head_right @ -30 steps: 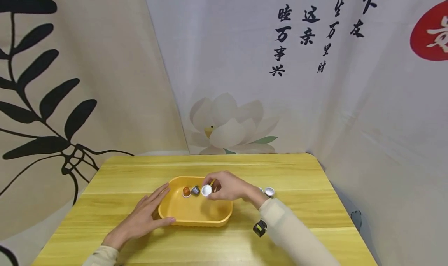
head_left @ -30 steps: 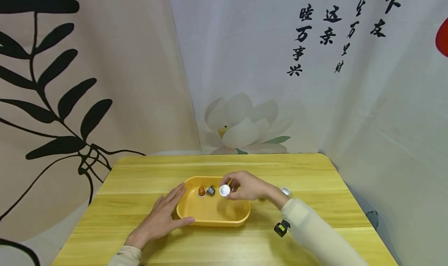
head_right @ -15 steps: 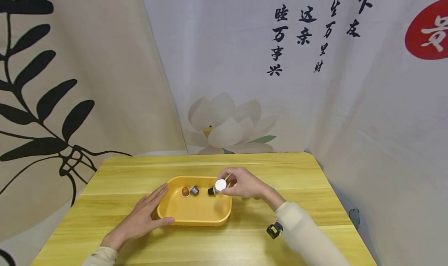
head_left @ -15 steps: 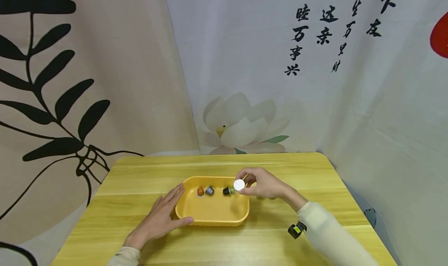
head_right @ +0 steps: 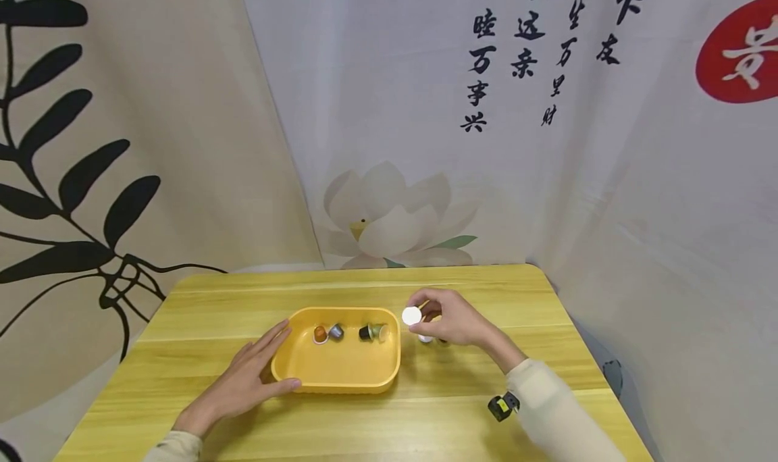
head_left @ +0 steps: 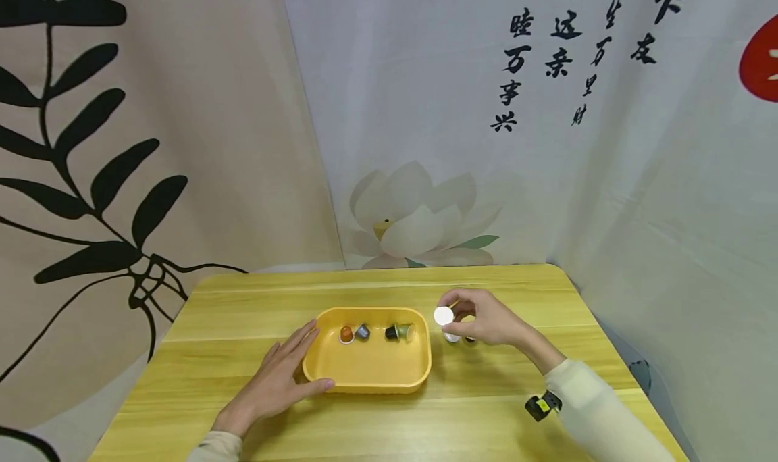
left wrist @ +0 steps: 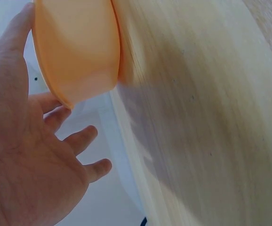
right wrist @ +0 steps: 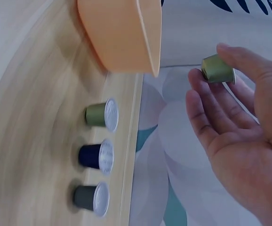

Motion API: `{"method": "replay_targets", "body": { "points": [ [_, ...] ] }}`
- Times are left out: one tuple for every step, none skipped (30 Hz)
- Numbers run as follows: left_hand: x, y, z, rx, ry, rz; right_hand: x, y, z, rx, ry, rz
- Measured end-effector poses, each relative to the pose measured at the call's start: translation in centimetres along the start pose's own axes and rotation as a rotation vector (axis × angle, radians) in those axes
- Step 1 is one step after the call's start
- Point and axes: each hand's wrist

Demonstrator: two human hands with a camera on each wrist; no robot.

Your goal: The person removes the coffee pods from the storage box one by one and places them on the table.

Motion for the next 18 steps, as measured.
{"method": "replay_targets", "body": {
  "points": [
    [0.0,0.0,0.0,0.002,-0.002,-0.001,-0.2,-0.1,0.2,0.002,-0.01,-0.006],
    [0.0,0.0,0.0,0.002,-0.003,-0.001,-0.5,-0.2,0.4,0.004,-0.02,-0.014],
    [0.0,0.0,0.0,0.002,-0.004,-0.001,-0.7,-0.4,0.6,0.001,-0.031,-0.019],
    [0.0,0.0,0.0,0.001,-0.003,-0.002,-0.8,-0.5,0.8,-0.004,-0.041,-0.025],
    [0.0,0.0,0.0,0.002,-0.003,-0.003,-1.0,-0.6,0.9,-0.007,-0.049,-0.029],
    [0.0,0.1,0.0,0.002,-0.003,-0.005,-1.2,-0.7,1.1,-0.013,-0.057,-0.029],
    [0.0,0.1,0.0,0.003,-0.003,-0.005,-1.3,-0.8,1.3,-0.019,-0.064,-0.026],
    [0.0,0.1,0.0,0.002,-0.003,-0.005,-1.4,-0.9,1.4,-0.023,-0.07,-0.022],
    [0.0,0.1,0.0,0.002,-0.003,-0.006,-1.5,-1.0,1.6,-0.023,-0.074,-0.017],
    [0.0,0.1,0.0,0.002,-0.004,-0.007,-1.7,-1.1,1.7,-0.022,-0.077,-0.011],
    [0.0,0.1,0.0,0.002,-0.005,-0.007,-1.8,-1.2,1.9,-0.017,-0.081,-0.004],
    [0.0,0.0,-0.1,0.001,-0.007,-0.007,-1.9,-1.3,2.0,-0.015,-0.086,0.001],
    [0.0,0.0,-0.1,0.0,-0.008,-0.007,-2.0,-1.4,2.1,-0.012,-0.091,0.002],
    [0.0,0.0,-0.1,-0.001,-0.009,-0.008,-2.1,-1.5,2.2,-0.01,-0.096,0.0],
    [0.0,0.0,-0.1,-0.001,-0.011,-0.008,-2.3,-1.6,2.4,-0.008,-0.1,-0.005],
    [-0.1,0.0,-0.1,-0.001,-0.012,-0.008,-2.4,-1.6,2.5,-0.01,-0.104,-0.008],
    [-0.1,-0.1,-0.1,0.001,-0.012,-0.007,-2.5,-1.7,2.6,-0.01,-0.108,-0.014],
    [-0.1,-0.1,-0.1,0.002,-0.012,-0.006,-2.6,-1.8,2.7,-0.016,-0.113,-0.017]
  ]
}}
Point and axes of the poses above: each hand's wrist, its own x-axis towards the middle knuckle, its own z-axis out of the back of the hand, y = z × x, and after that the axes turned 9 degrees about -y, right-handed
